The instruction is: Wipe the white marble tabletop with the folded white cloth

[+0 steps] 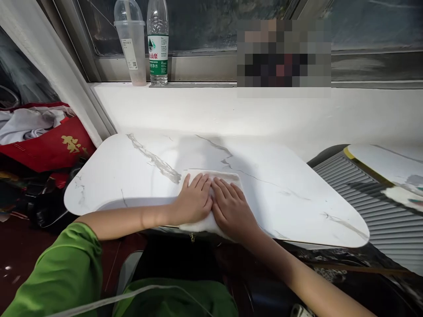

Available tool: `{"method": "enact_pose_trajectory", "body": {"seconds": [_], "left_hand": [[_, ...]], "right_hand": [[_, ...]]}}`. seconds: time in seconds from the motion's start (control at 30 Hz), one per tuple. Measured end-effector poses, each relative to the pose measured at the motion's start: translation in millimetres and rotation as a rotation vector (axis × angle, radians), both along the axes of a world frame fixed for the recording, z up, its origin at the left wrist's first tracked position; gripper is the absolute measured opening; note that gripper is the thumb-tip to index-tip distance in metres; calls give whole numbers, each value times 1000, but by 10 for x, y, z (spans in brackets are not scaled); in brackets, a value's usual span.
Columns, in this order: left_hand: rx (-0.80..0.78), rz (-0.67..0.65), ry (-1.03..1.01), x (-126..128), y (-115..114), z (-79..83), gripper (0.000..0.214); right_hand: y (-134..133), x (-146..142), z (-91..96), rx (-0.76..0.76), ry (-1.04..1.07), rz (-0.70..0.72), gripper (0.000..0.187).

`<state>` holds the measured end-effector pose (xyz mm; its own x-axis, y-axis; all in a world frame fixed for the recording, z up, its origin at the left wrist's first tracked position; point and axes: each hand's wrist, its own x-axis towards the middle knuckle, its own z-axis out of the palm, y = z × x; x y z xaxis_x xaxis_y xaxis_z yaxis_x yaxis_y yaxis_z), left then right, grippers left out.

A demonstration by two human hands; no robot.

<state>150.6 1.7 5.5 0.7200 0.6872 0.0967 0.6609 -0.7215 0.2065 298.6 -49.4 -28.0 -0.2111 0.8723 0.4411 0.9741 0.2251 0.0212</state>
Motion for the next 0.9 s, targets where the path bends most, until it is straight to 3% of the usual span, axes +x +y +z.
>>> {"method": "enact_pose_trajectory", "body": {"seconds": [0.1,0.2,0.5,0.63,0.77,0.9], "left_hand": [[18,-4,9,-64,-49,11,52],[-2,27,19,19,166,6,53],[-16,46,5,433,1643,-94,51],[-17,73,-27,519,2127,-135,51],[5,96,-30,546,2311,-152,51],[22,98,-5,531,2266,-152,51]], "right_hand": [[-13,-23,12,-5,11,51,51],[244,75,37,-51,40,83,49],[1625,265,111,-198,134,-114,53],[2073,276,144,-223,166,-172,53],[2292,330,117,-213,182,-150,51],[2302,368,47,-158,181,-119,50]]}}
